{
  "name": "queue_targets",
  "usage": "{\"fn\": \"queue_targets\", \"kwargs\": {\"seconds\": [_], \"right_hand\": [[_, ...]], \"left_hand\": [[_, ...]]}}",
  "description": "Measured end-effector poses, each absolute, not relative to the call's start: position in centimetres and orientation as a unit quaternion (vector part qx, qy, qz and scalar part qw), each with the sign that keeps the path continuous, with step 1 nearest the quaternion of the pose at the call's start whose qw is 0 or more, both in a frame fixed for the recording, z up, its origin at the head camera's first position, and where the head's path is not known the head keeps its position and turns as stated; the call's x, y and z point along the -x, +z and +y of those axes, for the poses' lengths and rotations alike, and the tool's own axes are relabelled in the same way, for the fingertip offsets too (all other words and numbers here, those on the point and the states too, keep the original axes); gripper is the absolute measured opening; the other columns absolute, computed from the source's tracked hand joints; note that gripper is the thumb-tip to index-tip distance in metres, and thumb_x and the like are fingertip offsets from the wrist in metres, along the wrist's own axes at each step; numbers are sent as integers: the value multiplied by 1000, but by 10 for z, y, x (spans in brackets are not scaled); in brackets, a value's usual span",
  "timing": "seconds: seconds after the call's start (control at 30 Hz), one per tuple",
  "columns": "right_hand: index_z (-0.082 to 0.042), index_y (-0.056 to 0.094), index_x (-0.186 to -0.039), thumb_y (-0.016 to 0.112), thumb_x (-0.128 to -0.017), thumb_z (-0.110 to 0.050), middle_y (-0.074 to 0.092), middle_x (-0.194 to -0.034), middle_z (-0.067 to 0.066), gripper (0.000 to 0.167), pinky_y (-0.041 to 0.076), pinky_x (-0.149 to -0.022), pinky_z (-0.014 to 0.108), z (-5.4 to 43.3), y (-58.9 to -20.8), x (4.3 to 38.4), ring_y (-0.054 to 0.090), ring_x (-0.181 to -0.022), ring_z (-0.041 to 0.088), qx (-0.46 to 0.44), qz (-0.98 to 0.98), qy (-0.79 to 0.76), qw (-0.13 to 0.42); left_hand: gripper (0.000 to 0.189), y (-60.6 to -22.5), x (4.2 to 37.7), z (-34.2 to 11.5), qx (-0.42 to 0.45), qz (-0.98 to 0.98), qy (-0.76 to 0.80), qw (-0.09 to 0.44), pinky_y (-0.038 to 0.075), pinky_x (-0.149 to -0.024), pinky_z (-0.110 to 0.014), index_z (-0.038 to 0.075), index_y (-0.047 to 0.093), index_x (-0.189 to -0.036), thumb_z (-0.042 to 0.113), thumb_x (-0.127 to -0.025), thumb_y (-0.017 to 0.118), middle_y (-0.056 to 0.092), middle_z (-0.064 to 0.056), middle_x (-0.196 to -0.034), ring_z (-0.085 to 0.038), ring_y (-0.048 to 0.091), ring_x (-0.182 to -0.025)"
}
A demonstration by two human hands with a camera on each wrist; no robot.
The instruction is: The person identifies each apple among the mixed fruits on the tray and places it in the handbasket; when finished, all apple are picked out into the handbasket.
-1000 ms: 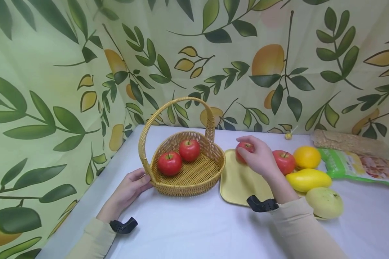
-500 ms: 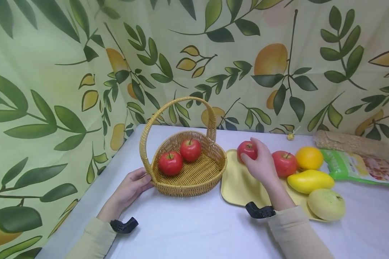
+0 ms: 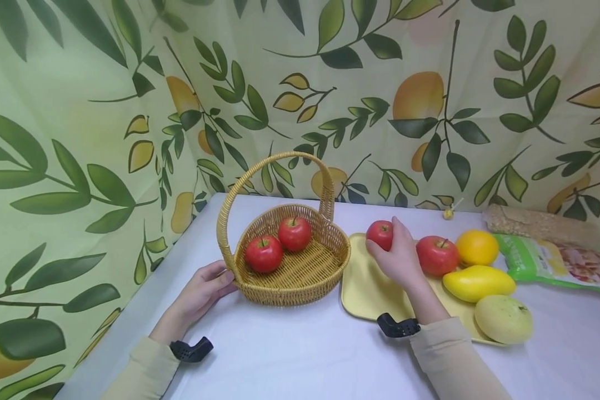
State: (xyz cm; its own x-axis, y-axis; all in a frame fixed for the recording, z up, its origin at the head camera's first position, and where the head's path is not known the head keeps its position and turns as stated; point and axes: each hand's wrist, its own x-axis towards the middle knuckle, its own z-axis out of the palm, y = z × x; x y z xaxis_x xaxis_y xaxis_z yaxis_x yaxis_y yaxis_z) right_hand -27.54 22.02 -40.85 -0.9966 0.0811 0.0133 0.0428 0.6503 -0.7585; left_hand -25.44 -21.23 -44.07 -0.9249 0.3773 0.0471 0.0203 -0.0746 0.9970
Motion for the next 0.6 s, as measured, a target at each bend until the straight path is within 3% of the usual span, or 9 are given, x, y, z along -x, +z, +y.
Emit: {"fn": "queue_targets", "kwargs": {"seconds": [0.3,0.6], "right_hand": [[1,12,-162,62,-98,-53,10,-161,35,97,35,-104,77,221,-414,279,28,-137,56,32,-917,394,45],[4,24,-157,65,-99,-39,25,-152,35,83,43,-102,71,220,-416,276,32,-134,52,68,-905,415,64]], "left_hand": [[49,-440,254,-213,-150,677,711,118,54,-101,-39,-15,50,-139,13,-101,66,46,-24,-150,-29,59,-127],[50,-441,254,-211,-161,664,720,122,54,-101,-40,-18,48,-138,9,-101,66,45,-27,-149,-23,62,-122]]}}
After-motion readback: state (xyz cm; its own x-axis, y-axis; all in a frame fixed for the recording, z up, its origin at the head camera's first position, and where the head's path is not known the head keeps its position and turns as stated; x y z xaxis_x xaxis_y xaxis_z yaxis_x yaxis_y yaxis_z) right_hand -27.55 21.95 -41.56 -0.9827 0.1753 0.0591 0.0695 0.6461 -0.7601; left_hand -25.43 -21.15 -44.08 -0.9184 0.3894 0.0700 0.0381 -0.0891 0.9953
